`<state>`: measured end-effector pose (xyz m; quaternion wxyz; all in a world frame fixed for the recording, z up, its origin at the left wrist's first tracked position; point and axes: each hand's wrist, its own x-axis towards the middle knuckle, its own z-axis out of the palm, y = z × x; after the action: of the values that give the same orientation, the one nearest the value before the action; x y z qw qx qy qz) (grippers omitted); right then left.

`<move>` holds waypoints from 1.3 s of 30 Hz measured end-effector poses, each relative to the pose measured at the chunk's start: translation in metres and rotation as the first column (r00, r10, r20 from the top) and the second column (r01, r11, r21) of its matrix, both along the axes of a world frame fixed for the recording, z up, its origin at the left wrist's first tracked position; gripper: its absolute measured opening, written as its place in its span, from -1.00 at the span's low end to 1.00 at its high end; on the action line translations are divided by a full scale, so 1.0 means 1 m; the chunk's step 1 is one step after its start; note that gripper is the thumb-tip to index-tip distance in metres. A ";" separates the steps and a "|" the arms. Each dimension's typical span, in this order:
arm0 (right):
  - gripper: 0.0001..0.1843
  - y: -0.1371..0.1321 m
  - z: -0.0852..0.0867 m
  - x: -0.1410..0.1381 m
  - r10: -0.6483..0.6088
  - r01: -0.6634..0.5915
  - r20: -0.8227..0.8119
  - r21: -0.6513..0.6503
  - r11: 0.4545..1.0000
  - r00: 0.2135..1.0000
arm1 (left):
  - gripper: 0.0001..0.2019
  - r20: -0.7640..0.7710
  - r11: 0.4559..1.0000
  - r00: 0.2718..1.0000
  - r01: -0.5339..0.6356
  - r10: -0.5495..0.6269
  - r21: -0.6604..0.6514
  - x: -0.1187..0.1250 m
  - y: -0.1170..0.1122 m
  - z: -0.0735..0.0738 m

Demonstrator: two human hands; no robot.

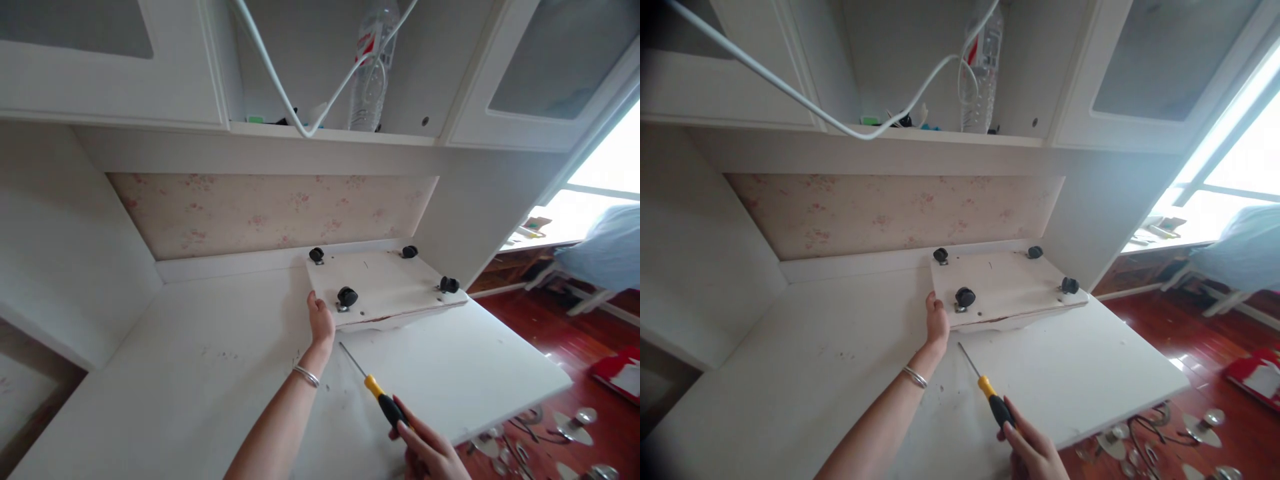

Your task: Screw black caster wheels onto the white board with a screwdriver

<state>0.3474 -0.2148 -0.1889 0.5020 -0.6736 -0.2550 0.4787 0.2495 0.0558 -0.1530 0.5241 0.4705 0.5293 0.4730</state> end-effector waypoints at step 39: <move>-0.41 0.089 -0.015 -0.045 0.307 -0.080 0.845 -0.304 0.949 0.438 | -0.53 -0.214 0.956 0.935 0.293 -0.281 0.026 -0.176 -0.041 -0.039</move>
<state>0.3021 -0.1260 -0.2041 0.1611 -0.8398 -0.4992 0.1397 0.0731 0.0145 -0.1918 0.5154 0.6046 0.4931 0.3546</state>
